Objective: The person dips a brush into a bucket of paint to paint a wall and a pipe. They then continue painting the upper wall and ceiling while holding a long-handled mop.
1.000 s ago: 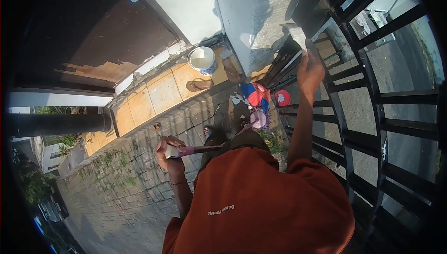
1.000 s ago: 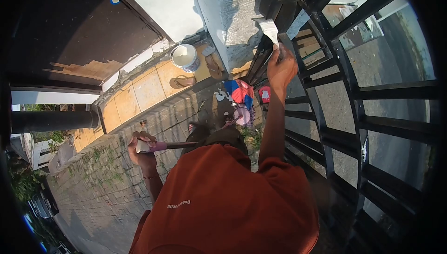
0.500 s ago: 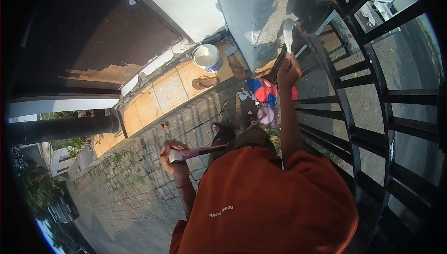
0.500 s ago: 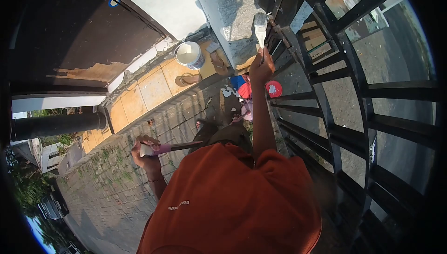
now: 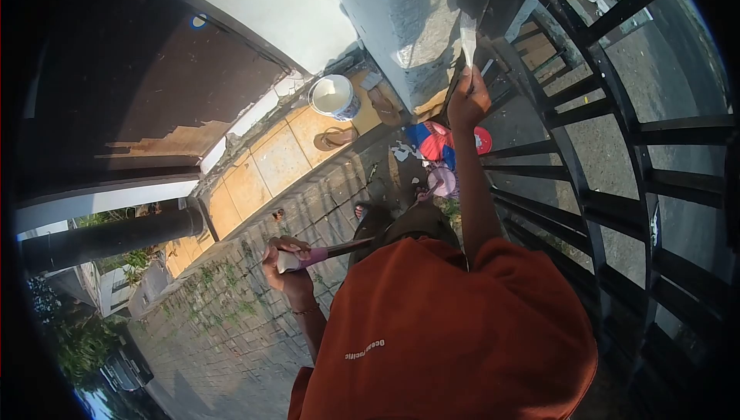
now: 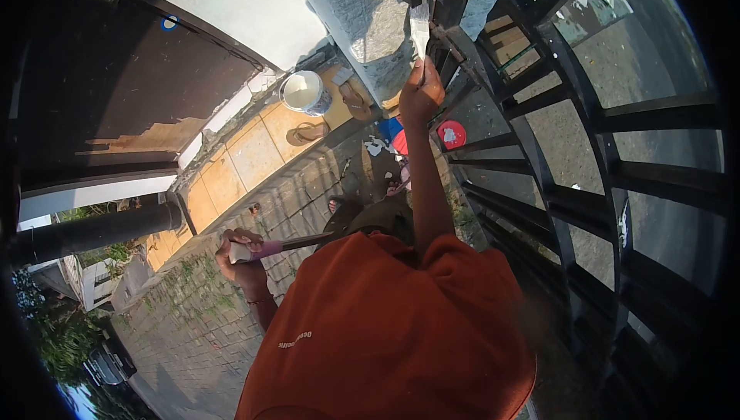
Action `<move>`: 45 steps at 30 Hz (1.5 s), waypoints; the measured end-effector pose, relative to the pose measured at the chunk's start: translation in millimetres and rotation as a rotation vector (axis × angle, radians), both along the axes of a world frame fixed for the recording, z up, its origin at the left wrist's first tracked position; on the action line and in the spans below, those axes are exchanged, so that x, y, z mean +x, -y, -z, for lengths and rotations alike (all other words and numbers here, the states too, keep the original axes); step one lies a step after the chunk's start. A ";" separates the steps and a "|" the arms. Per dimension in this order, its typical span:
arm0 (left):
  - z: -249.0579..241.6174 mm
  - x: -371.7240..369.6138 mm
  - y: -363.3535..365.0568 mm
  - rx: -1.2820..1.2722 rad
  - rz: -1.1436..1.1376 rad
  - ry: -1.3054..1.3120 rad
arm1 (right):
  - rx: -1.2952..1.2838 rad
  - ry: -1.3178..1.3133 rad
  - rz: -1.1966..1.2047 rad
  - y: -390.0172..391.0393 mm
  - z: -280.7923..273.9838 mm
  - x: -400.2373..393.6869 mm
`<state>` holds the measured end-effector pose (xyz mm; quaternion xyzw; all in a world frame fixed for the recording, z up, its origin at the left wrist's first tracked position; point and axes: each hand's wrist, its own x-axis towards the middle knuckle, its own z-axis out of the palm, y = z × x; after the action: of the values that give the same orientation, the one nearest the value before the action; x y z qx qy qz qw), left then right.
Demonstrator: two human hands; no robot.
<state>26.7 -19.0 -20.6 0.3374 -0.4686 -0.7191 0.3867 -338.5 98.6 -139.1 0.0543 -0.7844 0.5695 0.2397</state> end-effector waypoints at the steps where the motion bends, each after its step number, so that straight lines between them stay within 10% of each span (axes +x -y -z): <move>1: 0.4 0.3 0.3 -0.002 0.010 -0.003 | 0.000 0.000 -0.002 1.0 3.7 1.4; 12: -4.0 -3.4 -5.3 0.021 -0.031 0.001 | 0.260 0.126 -0.077 -2.2 105.6 14.7; 35: -2.3 8.9 -6.1 0.020 -0.045 0.020 | 0.347 0.284 0.032 -5.3 121.7 15.1; 45: -1.5 12.1 -5.5 -0.002 -0.017 0.047 | -0.192 0.166 0.022 44.1 97.3 -2.6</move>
<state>38.8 -13.5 -19.1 0.3577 -0.4753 -0.7073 0.3820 -341.1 54.5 -236.4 -0.0248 -0.7439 0.6418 0.1844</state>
